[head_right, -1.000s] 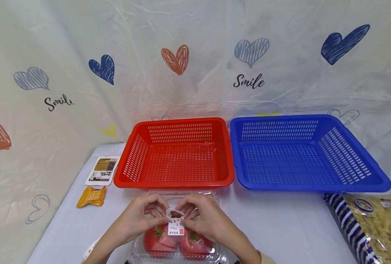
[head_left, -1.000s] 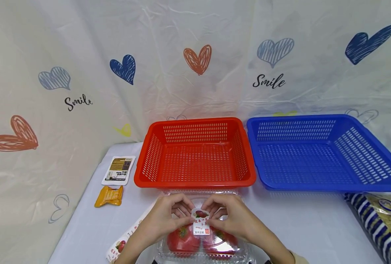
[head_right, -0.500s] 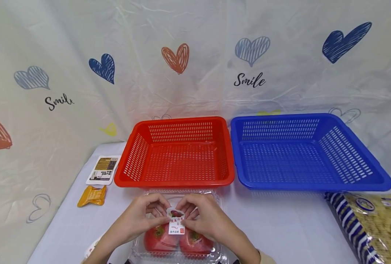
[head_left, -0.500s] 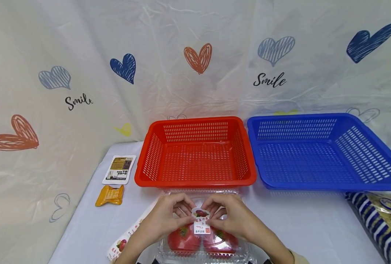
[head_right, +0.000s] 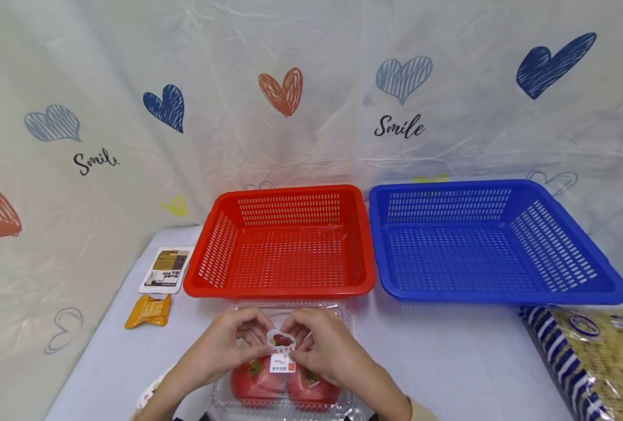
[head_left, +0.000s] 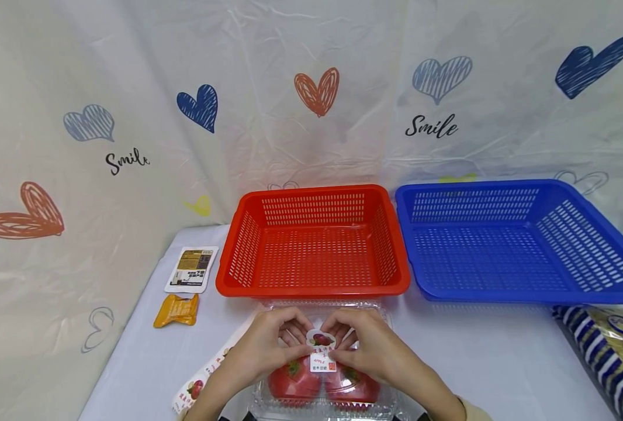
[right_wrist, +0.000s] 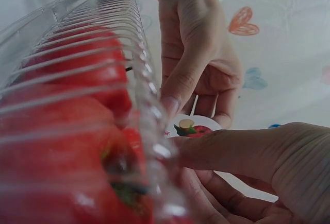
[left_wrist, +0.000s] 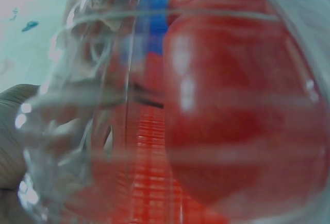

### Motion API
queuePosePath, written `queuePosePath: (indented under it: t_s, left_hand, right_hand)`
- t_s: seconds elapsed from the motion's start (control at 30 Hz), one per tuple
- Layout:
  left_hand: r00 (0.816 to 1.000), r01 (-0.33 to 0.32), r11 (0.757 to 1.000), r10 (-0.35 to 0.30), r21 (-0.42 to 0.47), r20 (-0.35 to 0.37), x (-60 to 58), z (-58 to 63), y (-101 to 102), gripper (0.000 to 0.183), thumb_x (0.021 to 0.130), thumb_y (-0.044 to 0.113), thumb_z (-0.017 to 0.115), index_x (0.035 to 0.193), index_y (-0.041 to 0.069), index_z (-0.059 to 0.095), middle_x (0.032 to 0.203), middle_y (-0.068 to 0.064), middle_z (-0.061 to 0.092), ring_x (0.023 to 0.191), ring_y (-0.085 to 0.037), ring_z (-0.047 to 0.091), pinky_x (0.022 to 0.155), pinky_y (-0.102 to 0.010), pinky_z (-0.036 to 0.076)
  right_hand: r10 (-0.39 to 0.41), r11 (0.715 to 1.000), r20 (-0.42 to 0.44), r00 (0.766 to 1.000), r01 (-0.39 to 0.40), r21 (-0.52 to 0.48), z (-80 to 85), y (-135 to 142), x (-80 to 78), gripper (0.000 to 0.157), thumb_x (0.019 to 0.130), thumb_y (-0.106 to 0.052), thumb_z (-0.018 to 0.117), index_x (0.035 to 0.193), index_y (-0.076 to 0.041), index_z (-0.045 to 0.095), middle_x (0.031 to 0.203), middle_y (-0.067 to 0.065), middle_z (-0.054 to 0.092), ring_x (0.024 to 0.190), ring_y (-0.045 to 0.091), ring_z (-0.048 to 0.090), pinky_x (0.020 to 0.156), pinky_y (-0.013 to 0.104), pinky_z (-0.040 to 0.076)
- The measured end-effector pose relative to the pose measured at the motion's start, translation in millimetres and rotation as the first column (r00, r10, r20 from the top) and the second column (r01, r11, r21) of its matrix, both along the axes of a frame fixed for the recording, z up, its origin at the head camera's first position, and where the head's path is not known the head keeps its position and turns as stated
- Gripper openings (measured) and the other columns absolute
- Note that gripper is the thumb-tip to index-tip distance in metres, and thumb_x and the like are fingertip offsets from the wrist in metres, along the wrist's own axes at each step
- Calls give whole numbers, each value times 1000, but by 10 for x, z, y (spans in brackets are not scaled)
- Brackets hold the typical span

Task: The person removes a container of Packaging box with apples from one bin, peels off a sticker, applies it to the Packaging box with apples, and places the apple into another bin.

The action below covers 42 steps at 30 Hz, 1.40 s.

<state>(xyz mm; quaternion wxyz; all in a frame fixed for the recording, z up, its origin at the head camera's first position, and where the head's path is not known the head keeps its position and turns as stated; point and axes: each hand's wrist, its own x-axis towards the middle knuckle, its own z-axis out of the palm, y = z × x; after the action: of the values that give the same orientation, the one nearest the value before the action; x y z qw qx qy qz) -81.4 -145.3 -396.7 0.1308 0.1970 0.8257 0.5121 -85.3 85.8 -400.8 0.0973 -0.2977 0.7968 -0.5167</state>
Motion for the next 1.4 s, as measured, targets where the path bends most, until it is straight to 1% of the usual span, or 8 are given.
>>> queuePosePath:
  t_s: [0.23,0.57,0.83,1.0,1.1,1.17,1.27,1.4]
  left_hand:
    - [1000,-11,1000,11,-25,-9,-3,10,13,23,82,-1,87,97,4,71,85,1,69,72,-6,66,67,-23,59]
    - [999,-30,999,28,-42,-40,-3,29,10,32,81,1,89,106,7,70,90,1,69,76,-7,66,68,-23,59]
    - [985,-64,990,43,-123,-167,23,22,-4,42,77,1,92,112,11,70,101,2,62,85,-8,65,72,-23,60]
    - [957,-54,983,2,-174,-289,77,36,-23,33,83,2,88,111,10,72,107,4,59,93,-14,64,78,-23,60]
    - [937,-32,967,-59,-252,-344,129,50,-27,28,90,11,83,115,11,71,118,6,56,106,-15,64,91,-29,59]
    - [921,-18,948,-109,-319,-375,163,55,-33,30,94,18,81,122,13,70,127,4,55,117,-16,61,100,-34,57]
    - [898,-19,907,-170,-421,-407,201,51,-55,41,95,29,80,132,18,66,139,1,53,128,-15,55,109,-39,51]
    - [878,-15,864,-229,-504,-420,236,27,-110,53,97,39,76,143,19,59,150,0,48,139,-17,47,116,-44,44]
  right_hand:
    - [-37,999,-21,999,38,31,29,-10,25,36,78,10,85,107,-7,71,91,-3,70,76,3,65,68,23,60]
    - [-74,993,-112,991,84,88,38,-1,52,47,76,5,89,116,-10,68,98,-5,65,81,7,62,67,22,57]
    - [-84,986,-158,984,105,130,43,8,76,53,76,2,91,121,-13,66,105,-3,62,86,10,61,69,23,57]
    - [-82,983,-157,984,106,151,67,42,93,43,85,-4,86,121,-16,67,108,-6,63,88,8,61,73,25,58]
    - [-91,985,-186,978,116,129,64,81,98,31,91,-6,80,118,-18,69,108,-8,64,89,7,62,76,28,59]
    - [-87,988,-237,968,114,103,44,106,98,26,94,-5,77,116,-19,70,108,-10,65,92,9,63,80,30,59]
    - [-56,991,-339,939,94,97,10,142,102,26,95,-6,76,116,-20,72,112,-11,63,101,11,64,86,34,59]
    - [16,985,-432,902,61,164,-29,203,113,30,97,-12,76,123,-24,72,125,-10,61,116,13,62,95,42,57]
